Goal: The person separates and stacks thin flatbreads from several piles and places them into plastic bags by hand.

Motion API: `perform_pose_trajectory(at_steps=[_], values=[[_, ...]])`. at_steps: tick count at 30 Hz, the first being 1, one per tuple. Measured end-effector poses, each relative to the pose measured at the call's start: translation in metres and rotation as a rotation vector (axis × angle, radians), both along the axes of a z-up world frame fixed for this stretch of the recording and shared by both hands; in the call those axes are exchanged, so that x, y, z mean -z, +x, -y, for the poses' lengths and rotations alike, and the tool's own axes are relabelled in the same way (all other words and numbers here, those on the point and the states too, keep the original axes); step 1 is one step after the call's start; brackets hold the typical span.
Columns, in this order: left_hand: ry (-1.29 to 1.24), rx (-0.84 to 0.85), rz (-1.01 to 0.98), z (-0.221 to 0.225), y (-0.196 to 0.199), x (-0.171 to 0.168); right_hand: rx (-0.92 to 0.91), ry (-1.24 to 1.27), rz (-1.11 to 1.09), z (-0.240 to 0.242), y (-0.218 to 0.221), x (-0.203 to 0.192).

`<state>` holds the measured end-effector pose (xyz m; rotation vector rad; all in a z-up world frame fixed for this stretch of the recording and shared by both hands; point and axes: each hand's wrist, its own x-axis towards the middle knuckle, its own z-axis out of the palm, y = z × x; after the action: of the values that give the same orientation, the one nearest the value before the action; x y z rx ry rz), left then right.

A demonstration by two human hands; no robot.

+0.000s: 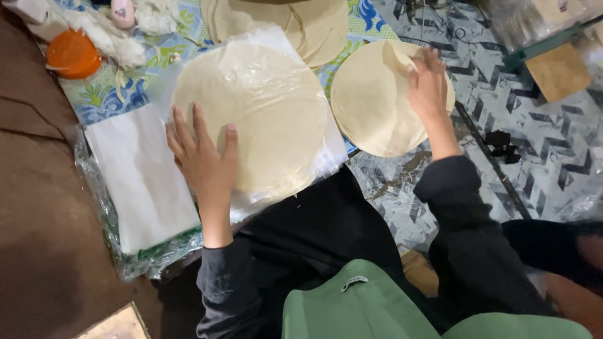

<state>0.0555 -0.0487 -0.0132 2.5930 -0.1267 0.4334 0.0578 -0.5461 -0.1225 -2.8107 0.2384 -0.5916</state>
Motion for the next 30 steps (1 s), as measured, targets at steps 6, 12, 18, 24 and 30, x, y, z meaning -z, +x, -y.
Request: perform_pose_trajectory(at_steps=[6, 12, 18, 24, 30], values=[[-0.012, -0.003, 0.021, 0.000, 0.001, 0.003, -0.099, 0.237, -0.075, -0.085, -0.066, -0.040], [0.094, 0.005, 0.129, 0.015, -0.024, -0.024, -0.341, 0.463, -0.305, -0.149, -0.146, -0.092], [-0.299, 0.762, 0.063, 0.069, -0.107, -0.019, -0.496, 0.553, -0.519, -0.109, -0.188, -0.152], [-0.703, 0.966, -0.270, 0.079, -0.154, 0.005, -0.934, 0.542, -0.479, -0.126, -0.189, -0.225], [-0.948, 0.895, -0.506, 0.010, -0.126, -0.047, -1.149, 1.122, -0.629, -0.096, -0.124, -0.214]])
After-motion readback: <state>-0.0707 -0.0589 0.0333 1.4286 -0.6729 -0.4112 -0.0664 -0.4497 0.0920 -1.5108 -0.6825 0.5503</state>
